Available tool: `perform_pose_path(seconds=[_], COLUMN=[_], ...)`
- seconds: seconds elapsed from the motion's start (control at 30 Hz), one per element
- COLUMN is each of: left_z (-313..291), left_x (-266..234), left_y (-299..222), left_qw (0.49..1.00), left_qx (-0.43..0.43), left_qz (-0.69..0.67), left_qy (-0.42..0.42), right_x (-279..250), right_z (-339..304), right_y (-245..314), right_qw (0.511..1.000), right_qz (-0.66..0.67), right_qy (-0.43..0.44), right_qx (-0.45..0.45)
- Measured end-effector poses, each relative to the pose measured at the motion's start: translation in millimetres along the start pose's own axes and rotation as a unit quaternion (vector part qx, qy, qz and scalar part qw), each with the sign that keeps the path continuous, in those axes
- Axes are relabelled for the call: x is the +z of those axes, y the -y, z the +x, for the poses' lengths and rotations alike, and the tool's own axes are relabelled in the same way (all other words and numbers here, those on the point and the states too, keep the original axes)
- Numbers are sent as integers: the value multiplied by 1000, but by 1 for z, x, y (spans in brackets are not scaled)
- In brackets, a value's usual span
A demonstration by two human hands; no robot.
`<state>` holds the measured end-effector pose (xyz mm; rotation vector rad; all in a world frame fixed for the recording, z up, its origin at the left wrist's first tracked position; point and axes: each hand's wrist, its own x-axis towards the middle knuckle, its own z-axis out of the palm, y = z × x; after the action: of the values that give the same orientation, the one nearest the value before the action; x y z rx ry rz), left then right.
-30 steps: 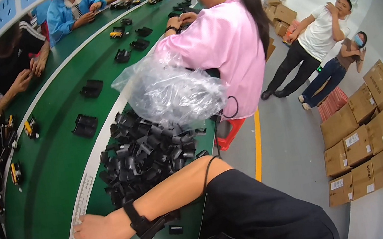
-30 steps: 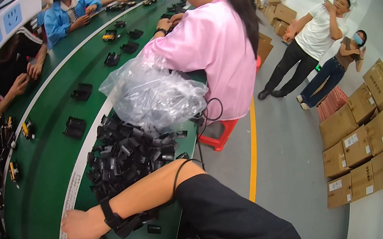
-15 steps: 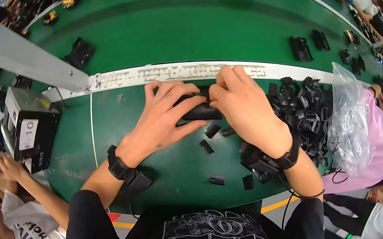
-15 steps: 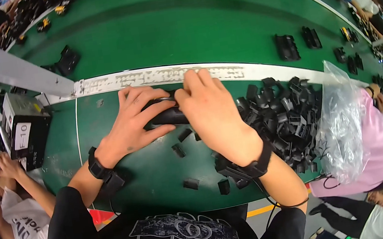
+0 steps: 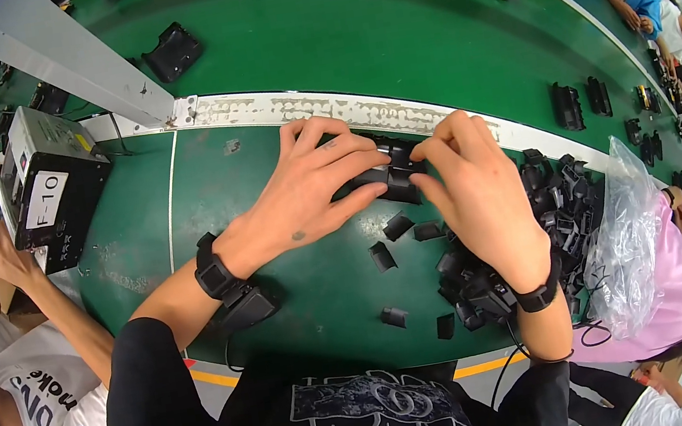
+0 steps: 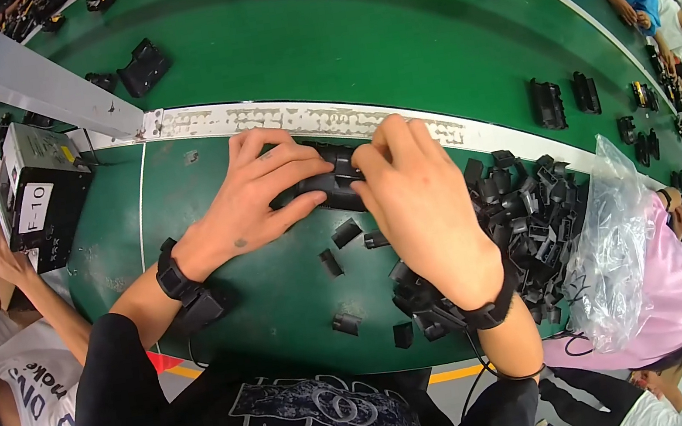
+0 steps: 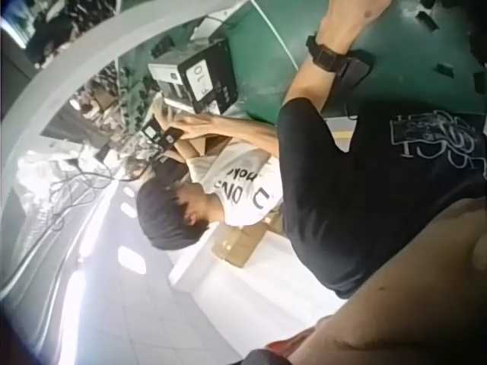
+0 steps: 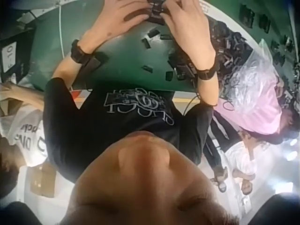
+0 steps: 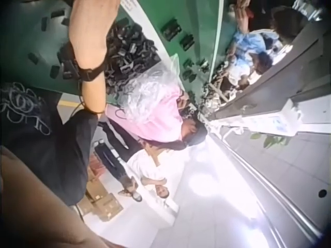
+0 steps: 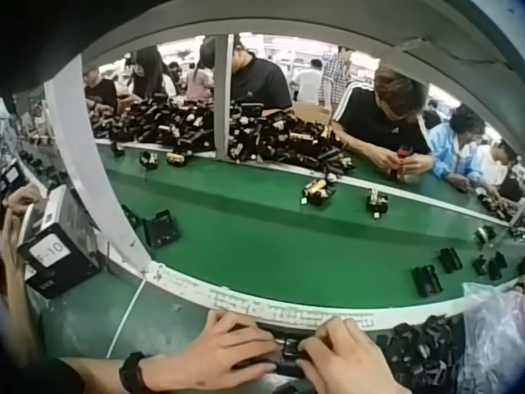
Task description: Assembling small black plastic electronic components on a production line.
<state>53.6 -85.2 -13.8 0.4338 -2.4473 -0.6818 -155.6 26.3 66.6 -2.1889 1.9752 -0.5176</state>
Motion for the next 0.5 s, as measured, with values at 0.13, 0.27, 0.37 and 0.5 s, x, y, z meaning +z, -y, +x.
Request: perform_pose_path(seconds=[0.13,0.27,0.37,0.5], left_z=[1,3,0,0], left_x=[2,5,7,2], left_y=[2,4,10,7], left_qw=[1000,1000,1000,998], left_qx=[6,1,9,44], left_qz=[-5,-11,-15,-10], left_qy=[2,7,-13,-36], right_x=[13,22,25,20], right_z=[7,12,19,22], right_y=[4,2,5,9], right_qw=[998,997,996,998], right_qz=[-51,-71,-74,-38], right_qy=[-5,-6,20,25], right_qx=[-25,-38,-48,-54])
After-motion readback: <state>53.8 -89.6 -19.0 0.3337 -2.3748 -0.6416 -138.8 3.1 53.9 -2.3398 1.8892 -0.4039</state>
